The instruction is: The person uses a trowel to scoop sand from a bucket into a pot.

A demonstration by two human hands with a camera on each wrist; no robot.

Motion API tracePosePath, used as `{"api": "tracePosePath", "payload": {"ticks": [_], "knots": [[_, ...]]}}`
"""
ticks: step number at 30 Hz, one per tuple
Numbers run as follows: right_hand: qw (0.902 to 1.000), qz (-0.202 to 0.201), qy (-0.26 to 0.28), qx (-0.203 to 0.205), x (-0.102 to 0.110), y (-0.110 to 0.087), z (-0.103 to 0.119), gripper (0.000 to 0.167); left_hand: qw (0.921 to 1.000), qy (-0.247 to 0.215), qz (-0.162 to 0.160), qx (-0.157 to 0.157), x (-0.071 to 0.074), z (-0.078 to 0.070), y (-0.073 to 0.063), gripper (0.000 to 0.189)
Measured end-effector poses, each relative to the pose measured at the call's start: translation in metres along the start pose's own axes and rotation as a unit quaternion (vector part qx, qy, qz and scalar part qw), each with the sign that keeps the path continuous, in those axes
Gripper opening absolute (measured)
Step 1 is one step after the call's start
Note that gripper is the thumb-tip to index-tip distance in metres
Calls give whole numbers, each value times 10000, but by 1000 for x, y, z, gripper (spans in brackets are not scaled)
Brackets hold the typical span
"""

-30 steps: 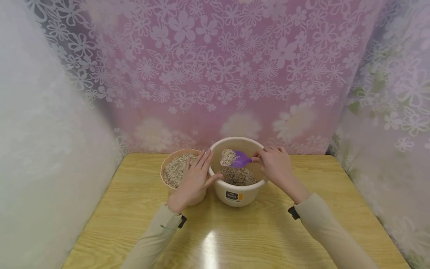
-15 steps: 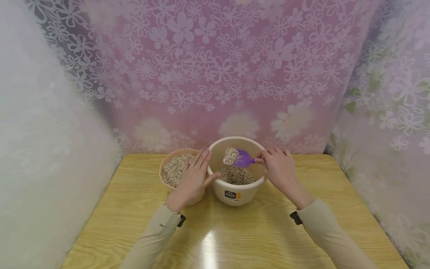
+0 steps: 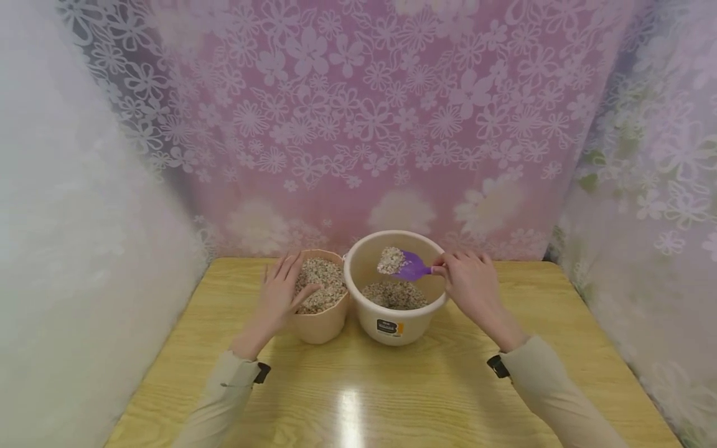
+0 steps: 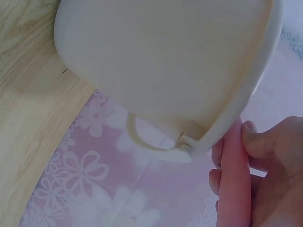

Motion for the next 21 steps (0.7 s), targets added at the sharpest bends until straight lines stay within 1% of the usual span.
{"api": "tracePosePath", "payload": {"ticks": [4, 8, 13, 17, 21], "knots": [[9999, 89, -54, -105, 4, 4, 0, 11, 9996, -89, 116, 260, 8, 26, -15, 84], [9999, 115, -67, -102, 10, 12, 3, 13, 9994, -125, 160, 295, 7, 43, -28, 85], [9990, 423, -7, -165, 17, 24, 17, 16, 9992, -163, 238, 282, 5, 51, -37, 86], [9980, 603, 80, -146, 20, 38, 37, 19, 9992, -86, 297, 270, 4, 53, -39, 88], [9965, 822, 136, -45, 16, 53, 61, 18, 9992, -28, 313, 260, 3, 53, -40, 88]]}}
Point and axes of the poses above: each hand's wrist, its own y-axis towards the middle knuckle, its own x-axis out of the back of the hand, z = x × y, the point moved 2 cm from there along y, towards the middle knuckle, and after that the axes turned 4 degrees about y, right-handed, at the moved point
